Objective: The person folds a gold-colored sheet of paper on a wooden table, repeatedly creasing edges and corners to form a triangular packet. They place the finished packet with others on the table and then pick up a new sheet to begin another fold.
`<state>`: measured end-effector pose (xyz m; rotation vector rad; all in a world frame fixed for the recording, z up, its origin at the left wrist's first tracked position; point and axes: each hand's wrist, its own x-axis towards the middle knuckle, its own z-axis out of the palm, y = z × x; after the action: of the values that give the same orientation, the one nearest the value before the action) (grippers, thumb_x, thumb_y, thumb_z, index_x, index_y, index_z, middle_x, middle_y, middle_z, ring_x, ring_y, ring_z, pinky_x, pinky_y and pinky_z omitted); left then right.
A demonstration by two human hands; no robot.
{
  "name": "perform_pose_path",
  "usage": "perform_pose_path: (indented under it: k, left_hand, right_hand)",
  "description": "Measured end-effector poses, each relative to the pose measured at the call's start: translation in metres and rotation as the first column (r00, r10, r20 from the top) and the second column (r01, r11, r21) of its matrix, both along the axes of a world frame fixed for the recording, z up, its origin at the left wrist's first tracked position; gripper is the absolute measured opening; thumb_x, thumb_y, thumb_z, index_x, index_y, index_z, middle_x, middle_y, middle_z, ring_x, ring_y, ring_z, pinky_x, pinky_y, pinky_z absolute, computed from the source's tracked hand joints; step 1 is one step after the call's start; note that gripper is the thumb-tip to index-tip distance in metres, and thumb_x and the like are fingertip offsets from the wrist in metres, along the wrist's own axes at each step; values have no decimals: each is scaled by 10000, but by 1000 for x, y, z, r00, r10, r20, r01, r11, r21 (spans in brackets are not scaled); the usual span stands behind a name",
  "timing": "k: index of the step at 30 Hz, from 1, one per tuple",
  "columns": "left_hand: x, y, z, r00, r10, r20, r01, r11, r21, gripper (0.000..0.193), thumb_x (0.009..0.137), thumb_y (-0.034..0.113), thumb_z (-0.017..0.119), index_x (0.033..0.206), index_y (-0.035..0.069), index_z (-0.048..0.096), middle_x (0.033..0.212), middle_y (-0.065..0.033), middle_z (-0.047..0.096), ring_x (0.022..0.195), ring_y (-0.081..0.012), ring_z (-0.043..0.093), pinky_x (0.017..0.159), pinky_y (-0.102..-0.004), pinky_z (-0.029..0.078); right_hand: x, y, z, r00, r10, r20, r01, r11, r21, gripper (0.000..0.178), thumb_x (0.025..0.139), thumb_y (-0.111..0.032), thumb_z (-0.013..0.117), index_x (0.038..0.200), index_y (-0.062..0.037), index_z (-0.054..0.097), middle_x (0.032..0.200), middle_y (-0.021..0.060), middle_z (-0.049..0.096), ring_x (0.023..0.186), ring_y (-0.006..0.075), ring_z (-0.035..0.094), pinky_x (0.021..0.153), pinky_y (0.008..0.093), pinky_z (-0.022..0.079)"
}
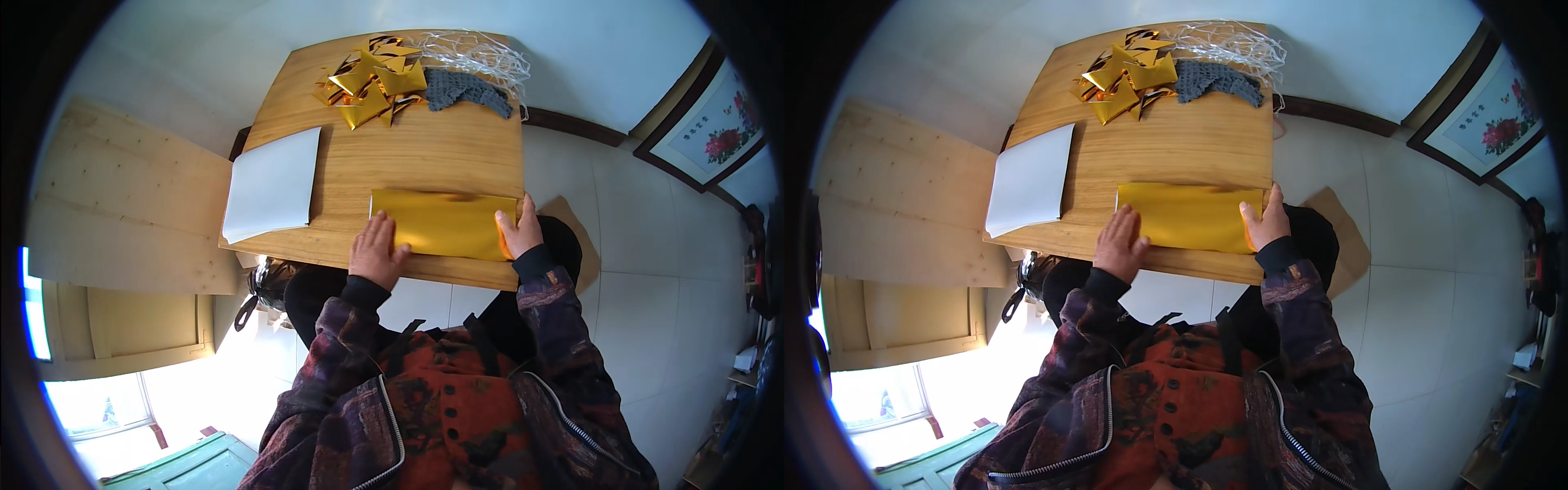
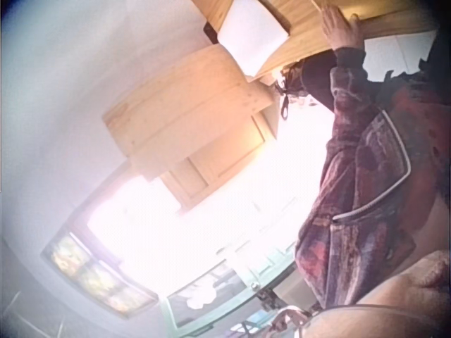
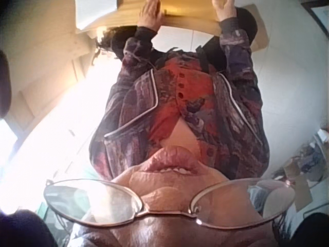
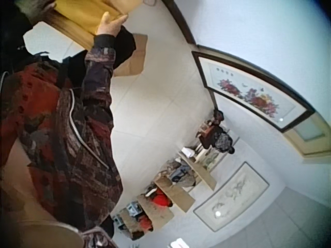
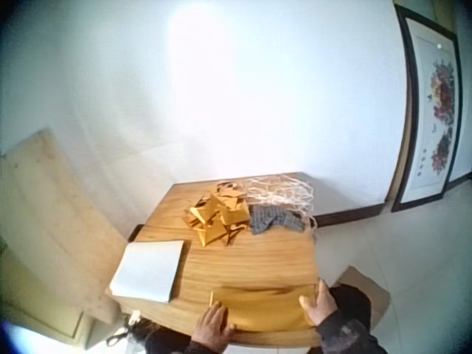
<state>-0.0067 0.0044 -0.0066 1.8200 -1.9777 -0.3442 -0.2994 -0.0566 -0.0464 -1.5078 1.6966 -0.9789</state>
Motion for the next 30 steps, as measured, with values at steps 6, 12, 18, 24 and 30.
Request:
perform_pose_path:
  k: [6,12,18,24,30]
  left_hand:
    - [25,-29,-4,875,261,-407,-264,963,50,303,868,177,662,1084,-28,607,917,-149,621,803,-244,628,716,-338,514]
    - [31,-28,-7,857,297,-422,-287,954,88,270,848,164,676,1057,0,626,753,-107,651,655,-212,634,614,-326,506]
    - [32,-24,-3,839,327,-435,-264,944,199,280,841,86,666,1099,0,602,710,-59,630,630,-119,582,587,-272,471]
    - [31,-20,-2,750,315,-581,-227,948,221,348,839,23,642,1175,-2,556,681,-16,579,613,-82,523,566,-246,444]
    - [27,-11,7,887,257,-383,-212,965,156,389,833,28,633,1211,27,542,668,-44,570,599,-127,544,564,-271,450]
  right_hand:
    - [-1,2,6,993,35,111,-33,999,-18,743,869,-274,672,1420,33,280,1287,262,543,1182,369,547,994,375,432]
    - [0,1,8,994,39,102,-35,998,-45,734,858,-268,692,1389,59,304,1244,278,552,1157,376,556,972,376,445]
    - [0,3,15,993,34,111,-29,999,-45,753,848,-270,708,1388,62,301,1247,263,559,1151,360,563,981,369,438]
    - [2,3,26,990,40,138,-43,999,21,704,850,-223,707,1373,50,322,1247,236,566,1145,328,569,983,354,436]
    - [-1,5,26,894,60,445,-119,987,107,676,880,-176,690,1410,32,327,1305,163,539,1204,232,516,1022,335,407]
